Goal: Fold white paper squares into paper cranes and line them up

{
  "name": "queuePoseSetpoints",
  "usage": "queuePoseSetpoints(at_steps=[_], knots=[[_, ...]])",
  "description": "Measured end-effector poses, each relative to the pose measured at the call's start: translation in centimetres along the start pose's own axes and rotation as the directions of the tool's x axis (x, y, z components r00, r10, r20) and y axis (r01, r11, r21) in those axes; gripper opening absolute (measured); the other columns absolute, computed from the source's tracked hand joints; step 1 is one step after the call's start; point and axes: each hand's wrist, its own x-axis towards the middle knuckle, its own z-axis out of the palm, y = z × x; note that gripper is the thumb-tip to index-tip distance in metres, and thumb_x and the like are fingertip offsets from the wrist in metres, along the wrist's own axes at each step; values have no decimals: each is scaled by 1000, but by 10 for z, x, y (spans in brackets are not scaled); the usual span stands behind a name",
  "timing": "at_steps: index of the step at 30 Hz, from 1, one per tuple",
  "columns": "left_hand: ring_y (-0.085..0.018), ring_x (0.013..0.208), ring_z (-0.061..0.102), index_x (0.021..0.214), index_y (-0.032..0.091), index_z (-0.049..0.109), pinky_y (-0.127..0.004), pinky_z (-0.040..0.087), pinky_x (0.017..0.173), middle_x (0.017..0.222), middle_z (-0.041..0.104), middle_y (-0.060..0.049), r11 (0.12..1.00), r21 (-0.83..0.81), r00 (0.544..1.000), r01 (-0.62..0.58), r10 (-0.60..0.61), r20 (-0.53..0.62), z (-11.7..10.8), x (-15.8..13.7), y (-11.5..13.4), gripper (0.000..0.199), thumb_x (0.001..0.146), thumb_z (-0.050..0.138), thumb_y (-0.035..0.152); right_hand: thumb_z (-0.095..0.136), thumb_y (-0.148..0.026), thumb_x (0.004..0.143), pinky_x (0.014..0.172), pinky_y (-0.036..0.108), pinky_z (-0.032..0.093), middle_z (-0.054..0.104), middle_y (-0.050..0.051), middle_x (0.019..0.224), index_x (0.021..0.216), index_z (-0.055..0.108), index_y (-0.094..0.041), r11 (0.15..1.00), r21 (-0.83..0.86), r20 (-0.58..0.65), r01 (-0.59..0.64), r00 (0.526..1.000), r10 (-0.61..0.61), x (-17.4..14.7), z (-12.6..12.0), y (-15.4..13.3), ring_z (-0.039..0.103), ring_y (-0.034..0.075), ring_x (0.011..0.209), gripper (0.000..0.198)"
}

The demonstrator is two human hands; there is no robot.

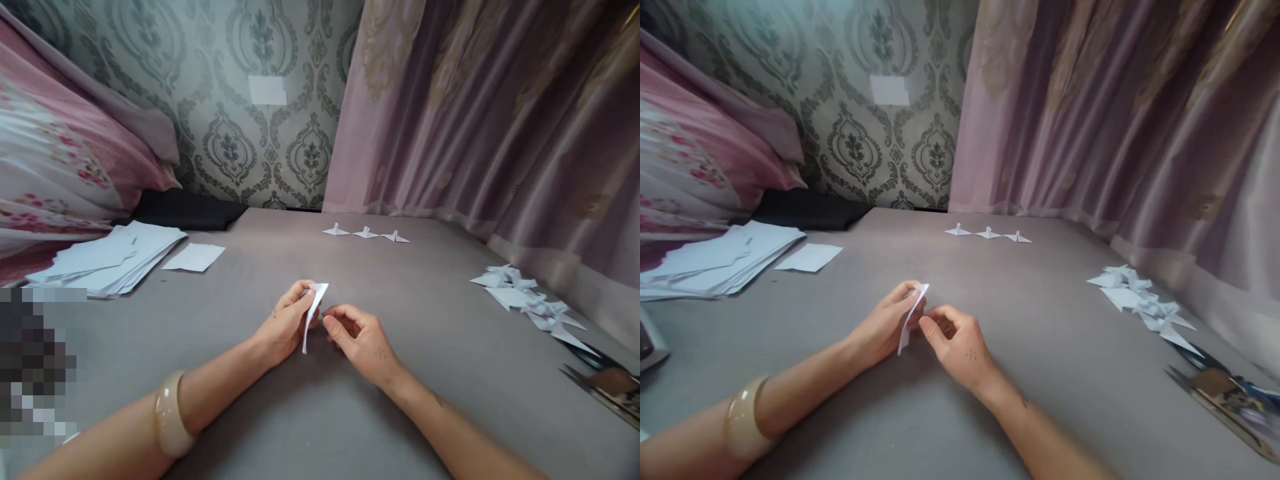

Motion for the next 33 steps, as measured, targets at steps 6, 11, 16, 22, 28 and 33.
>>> queuePoseSetpoints(at_steps=[6, 11, 16, 22, 28, 33], knots=[[-12, 73, 54, 102, 21, 49, -23, 42, 64, 81, 55, 1, 971, 207, 990, -124, 106, 95, 1, -6, -4, 19, 89, 49, 35, 64, -43, 78, 59, 27, 46, 62, 2, 75, 86, 61, -18, 996, 72, -45, -54, 997, 58, 5, -2, 4, 57, 14, 65, 26], [-16, 89, 54, 106, 19, 48, -28, 44, 77, 97, 57, -5, 892, 356, 958, -279, 234, 165, -2, -8, -4, 21, 91, 45, 33, 64, -42, 77, 57, 26, 45, 61, 2, 74, 87, 61, -17, 992, 102, -45, -80, 995, 85, 4, -4, 1, 56, 14, 65, 27], [-16, 93, 54, 112, 18, 45, -26, 45, 78, 100, 56, -6, 861, 390, 941, -325, 257, 218, -2, -10, -4, 27, 90, 48, 34, 65, -42, 74, 54, 25, 45, 59, 1, 71, 89, 61, -17, 979, 161, -43, -126, 990, 135, 4, -6, -2, 56, 14, 64, 29], [-17, 95, 55, 122, 21, 40, -27, 44, 78, 107, 55, -6, 894, 331, 939, -300, 216, 269, -5, -10, -6, 36, 88, 50, 29, 64, -39, 72, 54, 26, 45, 59, 1, 68, 91, 61, -17, 974, 164, -58, -159, 984, 170, 4, -7, -4, 56, 14, 63, 30], [-15, 84, 56, 121, 23, 43, -28, 45, 74, 104, 54, -4, 970, 180, 960, -163, 114, 255, -5, -7, -6, 43, 80, 46, 11, 65, -41, 73, 55, 26, 45, 59, 1, 73, 89, 60, -17, 968, 200, -11, -150, 988, 155, 3, -7, -6, 57, 14, 66, 28], [-14, 71, 57, 112, 20, 49, -32, 48, 67, 96, 54, -4, 995, -83, 963, -48, 68, 262, -1, -5, -5, 40, 74, 45, 9, 66, -43, 74, 57, 26, 46, 59, 1, 70, 86, 60, -17, 964, 234, 23, -125, 992, 124, 2, -8, -8, 56, 13, 65, 29]])
